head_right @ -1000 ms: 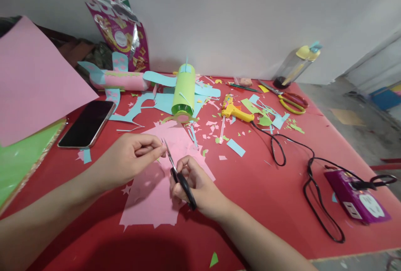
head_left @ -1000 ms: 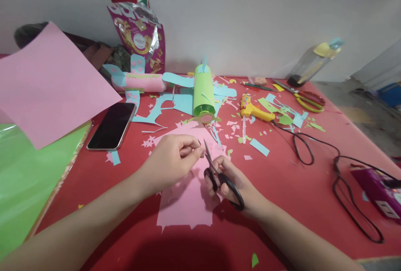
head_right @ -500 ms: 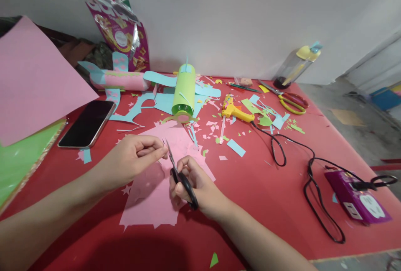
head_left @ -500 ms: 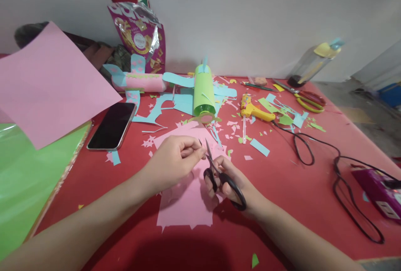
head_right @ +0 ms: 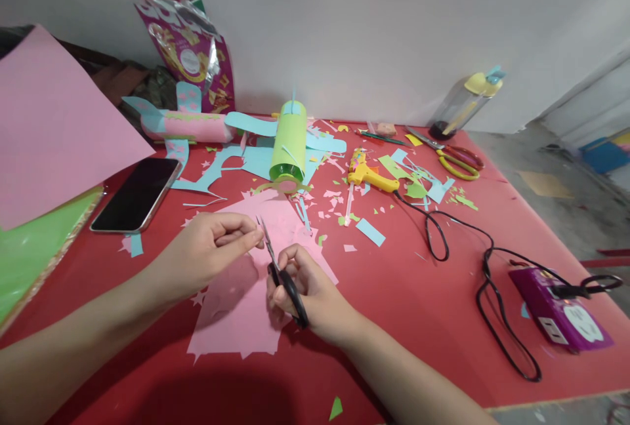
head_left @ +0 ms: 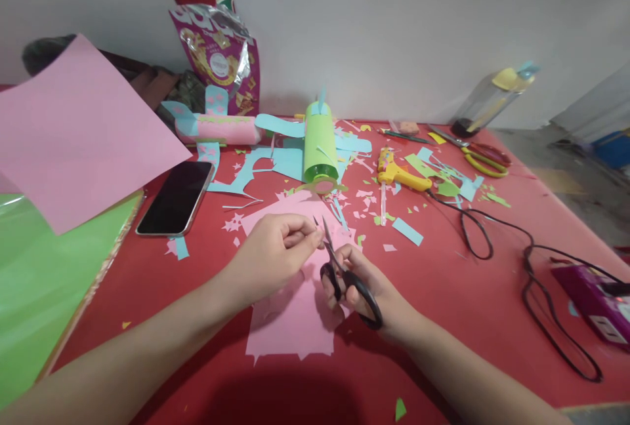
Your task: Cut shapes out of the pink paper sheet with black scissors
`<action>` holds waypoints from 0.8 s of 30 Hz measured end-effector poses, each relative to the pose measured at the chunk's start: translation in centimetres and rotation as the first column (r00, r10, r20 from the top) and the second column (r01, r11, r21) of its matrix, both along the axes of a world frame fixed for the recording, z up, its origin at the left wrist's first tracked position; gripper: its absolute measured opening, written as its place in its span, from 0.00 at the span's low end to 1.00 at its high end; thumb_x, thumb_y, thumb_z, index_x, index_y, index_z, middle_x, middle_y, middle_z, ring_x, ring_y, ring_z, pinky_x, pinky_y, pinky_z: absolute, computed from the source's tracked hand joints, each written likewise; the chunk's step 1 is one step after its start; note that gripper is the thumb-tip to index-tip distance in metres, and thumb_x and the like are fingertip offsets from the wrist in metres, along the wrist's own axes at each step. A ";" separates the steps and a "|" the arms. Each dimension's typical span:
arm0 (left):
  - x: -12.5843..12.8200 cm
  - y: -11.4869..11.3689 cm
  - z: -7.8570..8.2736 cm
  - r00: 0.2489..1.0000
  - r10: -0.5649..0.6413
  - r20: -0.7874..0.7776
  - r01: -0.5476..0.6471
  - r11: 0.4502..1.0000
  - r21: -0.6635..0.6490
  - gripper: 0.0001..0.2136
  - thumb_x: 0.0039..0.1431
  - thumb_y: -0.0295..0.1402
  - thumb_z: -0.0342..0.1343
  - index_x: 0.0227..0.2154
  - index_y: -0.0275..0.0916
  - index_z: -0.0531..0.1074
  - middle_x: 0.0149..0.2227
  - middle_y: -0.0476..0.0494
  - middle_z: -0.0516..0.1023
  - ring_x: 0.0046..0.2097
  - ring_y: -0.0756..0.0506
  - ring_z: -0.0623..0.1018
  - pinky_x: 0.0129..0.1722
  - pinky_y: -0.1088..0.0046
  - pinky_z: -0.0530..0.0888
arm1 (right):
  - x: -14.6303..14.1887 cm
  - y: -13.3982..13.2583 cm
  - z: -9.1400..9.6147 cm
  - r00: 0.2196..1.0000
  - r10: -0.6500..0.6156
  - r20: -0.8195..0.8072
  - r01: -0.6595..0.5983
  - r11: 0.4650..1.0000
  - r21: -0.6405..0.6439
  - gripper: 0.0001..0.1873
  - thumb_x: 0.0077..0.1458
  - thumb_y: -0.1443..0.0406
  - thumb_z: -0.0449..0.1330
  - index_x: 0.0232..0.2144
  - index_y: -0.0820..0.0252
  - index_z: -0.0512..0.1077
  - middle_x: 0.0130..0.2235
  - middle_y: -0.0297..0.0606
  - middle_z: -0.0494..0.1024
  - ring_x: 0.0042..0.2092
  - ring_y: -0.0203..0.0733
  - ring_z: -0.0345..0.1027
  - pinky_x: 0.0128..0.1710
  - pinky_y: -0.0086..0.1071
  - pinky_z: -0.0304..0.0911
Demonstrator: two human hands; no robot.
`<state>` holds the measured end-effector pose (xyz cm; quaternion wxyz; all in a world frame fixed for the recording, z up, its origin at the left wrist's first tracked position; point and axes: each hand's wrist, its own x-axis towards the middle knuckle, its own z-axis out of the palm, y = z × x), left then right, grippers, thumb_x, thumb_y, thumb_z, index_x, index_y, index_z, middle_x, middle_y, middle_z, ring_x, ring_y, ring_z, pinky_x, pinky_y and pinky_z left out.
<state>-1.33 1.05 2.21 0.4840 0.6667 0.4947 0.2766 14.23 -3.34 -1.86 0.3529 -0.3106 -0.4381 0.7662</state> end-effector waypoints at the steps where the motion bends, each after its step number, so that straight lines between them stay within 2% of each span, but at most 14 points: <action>1: 0.0 0.0 0.0 1.000 0.005 0.004 -0.005 1.000 0.000 0.12 0.51 0.30 0.47 0.15 0.35 0.61 0.17 0.54 0.59 0.20 0.55 0.59 0.20 0.81 0.58 | 0.0 0.0 0.0 1.000 -0.001 0.002 0.001 1.000 0.001 0.21 0.43 0.51 0.57 0.29 0.55 0.51 0.25 0.27 0.62 0.22 0.29 0.58 0.22 0.28 0.58; 9: 0.3 -0.3 0.0 0.999 0.036 0.027 -0.035 0.999 -0.034 0.11 0.49 0.28 0.47 0.14 0.35 0.62 0.17 0.54 0.63 0.19 0.55 0.61 0.19 0.81 0.59 | 0.0 0.0 0.0 1.000 -0.014 0.025 0.014 1.000 0.017 0.21 0.43 0.51 0.57 0.29 0.56 0.52 0.25 0.29 0.61 0.23 0.30 0.57 0.23 0.28 0.56; 13: 0.3 -0.3 -0.4 0.999 0.042 0.025 -0.042 0.999 -0.023 0.09 0.50 0.29 0.47 0.17 0.35 0.65 0.18 0.53 0.64 0.22 0.54 0.63 0.21 0.80 0.60 | -0.1 0.0 -0.1 1.000 -0.014 0.012 0.014 1.000 0.009 0.21 0.43 0.51 0.57 0.29 0.56 0.52 0.25 0.28 0.61 0.22 0.29 0.57 0.23 0.28 0.56; 20: 0.4 -0.7 -0.7 0.996 0.080 -0.039 -0.080 0.997 0.001 0.12 0.52 0.32 0.45 0.16 0.35 0.60 0.17 0.54 0.56 0.21 0.54 0.58 0.21 0.79 0.58 | -0.1 0.0 -0.3 1.000 -0.013 0.015 0.013 1.000 0.005 0.21 0.44 0.51 0.57 0.29 0.56 0.52 0.24 0.27 0.61 0.22 0.29 0.56 0.23 0.28 0.55; 24: 0.6 -0.9 -0.8 0.996 0.081 -0.042 -0.082 0.997 -0.013 0.11 0.53 0.32 0.44 0.18 0.36 0.61 0.19 0.53 0.59 0.22 0.53 0.60 0.22 0.78 0.58 | -0.1 0.0 -0.2 0.999 -0.026 0.037 0.025 0.999 0.023 0.21 0.44 0.50 0.56 0.29 0.56 0.52 0.24 0.28 0.61 0.22 0.31 0.56 0.24 0.29 0.55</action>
